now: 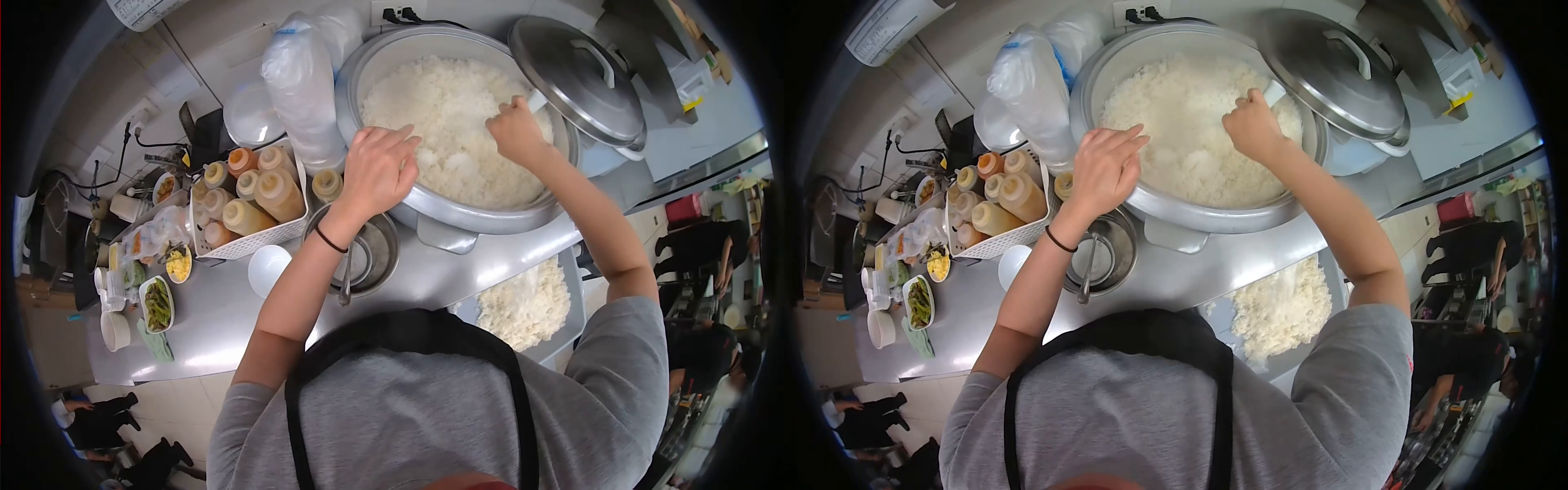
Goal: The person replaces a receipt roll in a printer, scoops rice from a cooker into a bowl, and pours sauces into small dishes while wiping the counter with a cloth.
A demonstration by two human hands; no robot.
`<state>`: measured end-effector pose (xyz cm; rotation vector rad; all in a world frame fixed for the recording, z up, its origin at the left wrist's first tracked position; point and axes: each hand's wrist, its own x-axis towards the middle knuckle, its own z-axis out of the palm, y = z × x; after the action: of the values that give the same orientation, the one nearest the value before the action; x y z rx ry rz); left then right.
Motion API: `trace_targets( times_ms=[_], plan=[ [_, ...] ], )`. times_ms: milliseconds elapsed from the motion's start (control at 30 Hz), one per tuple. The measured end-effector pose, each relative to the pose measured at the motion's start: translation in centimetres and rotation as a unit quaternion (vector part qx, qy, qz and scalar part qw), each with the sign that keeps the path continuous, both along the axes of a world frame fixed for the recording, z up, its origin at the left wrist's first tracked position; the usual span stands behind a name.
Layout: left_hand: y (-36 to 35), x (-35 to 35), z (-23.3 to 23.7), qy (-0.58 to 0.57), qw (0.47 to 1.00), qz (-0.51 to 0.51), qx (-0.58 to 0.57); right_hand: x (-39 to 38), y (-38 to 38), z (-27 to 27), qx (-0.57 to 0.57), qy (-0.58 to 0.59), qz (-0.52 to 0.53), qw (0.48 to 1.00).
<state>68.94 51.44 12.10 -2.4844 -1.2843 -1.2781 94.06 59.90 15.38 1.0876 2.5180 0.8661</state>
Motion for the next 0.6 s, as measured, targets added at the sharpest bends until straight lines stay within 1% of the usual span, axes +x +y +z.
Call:
trace_targets(
  times_ms=[67, 133, 167, 233, 300, 367, 467, 500, 533, 600],
  plan=[
    [0.1, 0.0, 0.1, -0.008, 1.000, -0.003, 0.008, -0.8, -1.2, 0.0, -0.009, 0.000, 0.021, 1.000],
    [0.0, 0.1, 0.1, -0.015, 1.000, -0.002, 0.007, -2.0, -1.7, 0.0, -0.118, -0.018, 0.041, 0.992],
    [0.0, 0.1, 0.1, -0.020, 1.000, 0.000, 0.003, -2.1, -0.5, 0.5, -0.115, -0.018, 0.043, 0.992],
    [0.1, 0.0, 0.2, -0.019, 1.000, -0.002, 0.005, -2.6, 4.4, 2.2, 0.034, 0.054, 0.024, 0.998],
    [0.0, 0.0, 0.3, -0.018, 1.000, -0.003, 0.007, -1.3, 11.7, 2.8, 0.172, 0.029, -0.019, 0.984],
    [0.0, 0.1, 0.4, -0.020, 1.000, -0.005, 0.003, -0.8, 16.2, 2.9, 0.165, 0.042, -0.083, 0.982],
    [-0.1, 0.2, 0.6, -0.028, 1.000, -0.003, 0.002, -1.0, 19.5, 0.0, 0.206, 0.031, -0.094, 0.974],
    [0.1, 0.2, 0.5, -0.037, 0.999, -0.004, 0.010, -2.2, 19.5, -0.8, 0.183, 0.013, -0.121, 0.976],
    [0.2, 0.2, 0.6, -0.037, 0.999, -0.004, 0.013, -2.7, 19.7, -1.0, 0.186, 0.013, -0.121, 0.975],
    [0.2, 0.3, 0.5, -0.053, 0.998, -0.003, 0.014, -3.6, 18.3, -1.2, 0.128, 0.028, -0.074, 0.989]
  ],
)
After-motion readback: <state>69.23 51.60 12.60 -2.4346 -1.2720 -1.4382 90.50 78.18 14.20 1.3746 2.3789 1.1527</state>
